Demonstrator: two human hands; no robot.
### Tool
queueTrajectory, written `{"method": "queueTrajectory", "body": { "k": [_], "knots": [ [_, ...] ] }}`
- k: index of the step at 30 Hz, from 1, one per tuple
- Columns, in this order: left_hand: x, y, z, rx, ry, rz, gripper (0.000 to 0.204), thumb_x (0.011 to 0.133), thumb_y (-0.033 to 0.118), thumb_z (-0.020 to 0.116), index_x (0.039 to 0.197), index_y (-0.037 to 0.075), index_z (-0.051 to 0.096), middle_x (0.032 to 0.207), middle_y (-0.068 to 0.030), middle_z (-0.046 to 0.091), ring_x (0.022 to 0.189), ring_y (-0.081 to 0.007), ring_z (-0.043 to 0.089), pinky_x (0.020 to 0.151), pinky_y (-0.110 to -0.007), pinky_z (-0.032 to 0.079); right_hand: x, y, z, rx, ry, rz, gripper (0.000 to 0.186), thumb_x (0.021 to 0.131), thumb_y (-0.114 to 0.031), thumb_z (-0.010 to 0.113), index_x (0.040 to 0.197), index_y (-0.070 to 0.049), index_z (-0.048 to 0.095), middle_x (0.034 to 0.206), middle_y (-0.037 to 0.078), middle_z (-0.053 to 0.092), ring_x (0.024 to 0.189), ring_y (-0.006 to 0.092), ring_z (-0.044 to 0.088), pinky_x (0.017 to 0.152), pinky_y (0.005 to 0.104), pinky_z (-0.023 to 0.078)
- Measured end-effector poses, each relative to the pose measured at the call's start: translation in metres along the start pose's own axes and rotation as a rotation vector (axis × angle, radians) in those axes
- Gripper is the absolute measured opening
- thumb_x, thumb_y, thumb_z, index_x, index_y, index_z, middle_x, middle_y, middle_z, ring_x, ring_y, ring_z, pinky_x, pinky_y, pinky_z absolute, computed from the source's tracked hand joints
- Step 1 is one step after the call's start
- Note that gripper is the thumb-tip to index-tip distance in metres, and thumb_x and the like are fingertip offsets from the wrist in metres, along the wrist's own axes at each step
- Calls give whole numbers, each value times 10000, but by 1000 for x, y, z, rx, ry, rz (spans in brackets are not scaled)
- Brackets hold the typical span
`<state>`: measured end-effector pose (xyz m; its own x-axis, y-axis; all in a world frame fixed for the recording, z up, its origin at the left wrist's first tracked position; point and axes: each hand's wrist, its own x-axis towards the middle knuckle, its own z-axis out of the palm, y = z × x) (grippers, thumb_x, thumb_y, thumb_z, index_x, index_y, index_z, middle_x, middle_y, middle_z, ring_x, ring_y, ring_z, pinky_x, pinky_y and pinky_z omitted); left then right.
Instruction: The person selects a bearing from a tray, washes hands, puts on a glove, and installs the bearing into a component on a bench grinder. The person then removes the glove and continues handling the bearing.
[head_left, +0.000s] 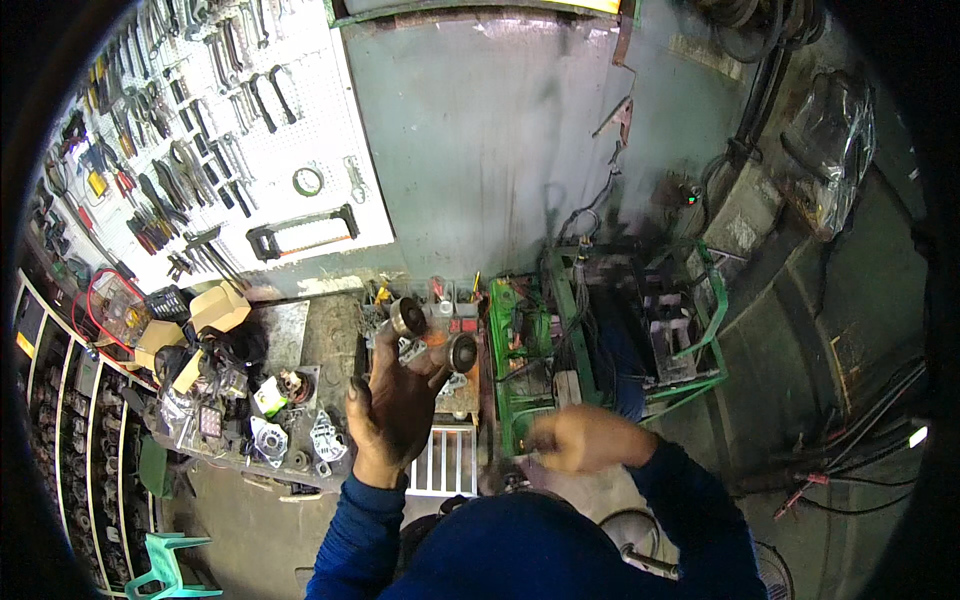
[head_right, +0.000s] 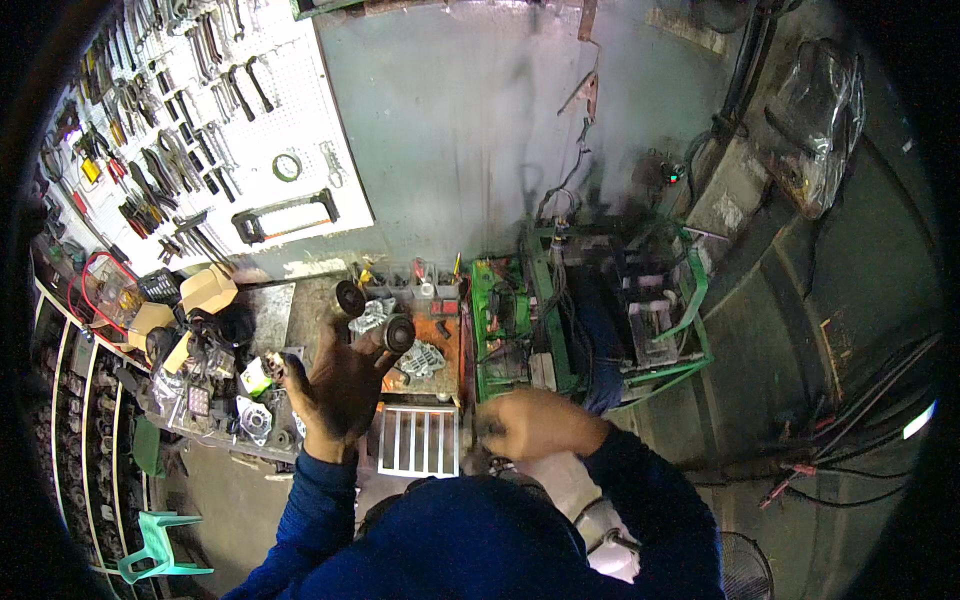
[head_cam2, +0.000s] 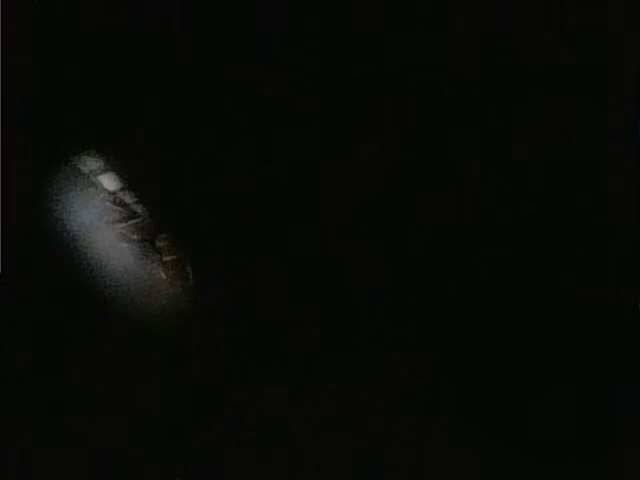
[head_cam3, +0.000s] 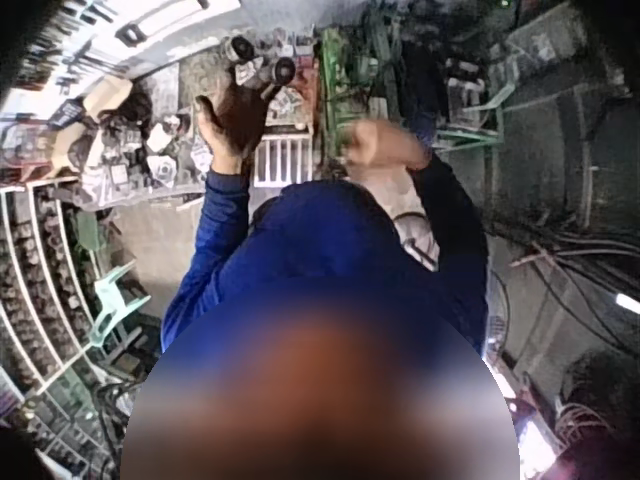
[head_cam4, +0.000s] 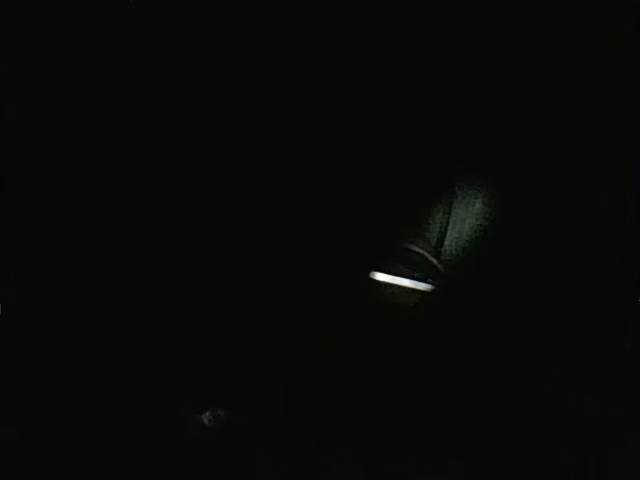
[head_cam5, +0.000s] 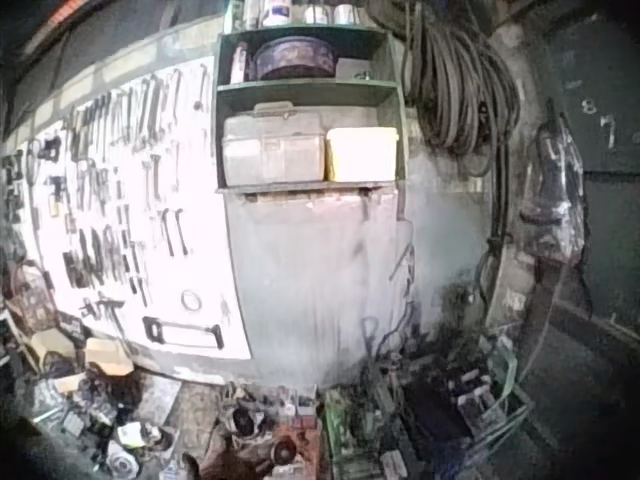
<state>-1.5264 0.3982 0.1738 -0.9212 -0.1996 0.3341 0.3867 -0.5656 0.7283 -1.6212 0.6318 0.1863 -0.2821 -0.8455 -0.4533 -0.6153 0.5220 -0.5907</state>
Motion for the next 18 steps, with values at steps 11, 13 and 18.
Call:
{"method": "queueTrajectory", "body": {
  "k": [11,13,18],
  "knots": [
    [-1,-21,10,-101,-78,-164,971,928,761,474,1637,150,216,1563,-205,428,1425,-401,432,1193,-580,282,18,-15,-11,43,920,-443,657,884,-141,765,1473,-48,489,1401,272,567,1212,402,637,1021,468,524],
    [-3,-16,2,-175,-215,-130,790,983,622,492,1597,148,344,1537,-201,484,1413,-425,443,1200,-585,268,13,-19,-20,176,905,-493,584,924,-153,743,1448,-31,513,1378,266,586,1177,378,656,998,436,535],
    [-4,-5,-45,-70,54,-69,536,1036,297,579,1466,-7,476,1452,-249,551,1371,-416,511,1170,-575,382,-21,-15,-111,518,1469,-569,483,946,-100,730,1372,34,547,1213,200,693,1118,228,668,942,378,546]
  ]
}}
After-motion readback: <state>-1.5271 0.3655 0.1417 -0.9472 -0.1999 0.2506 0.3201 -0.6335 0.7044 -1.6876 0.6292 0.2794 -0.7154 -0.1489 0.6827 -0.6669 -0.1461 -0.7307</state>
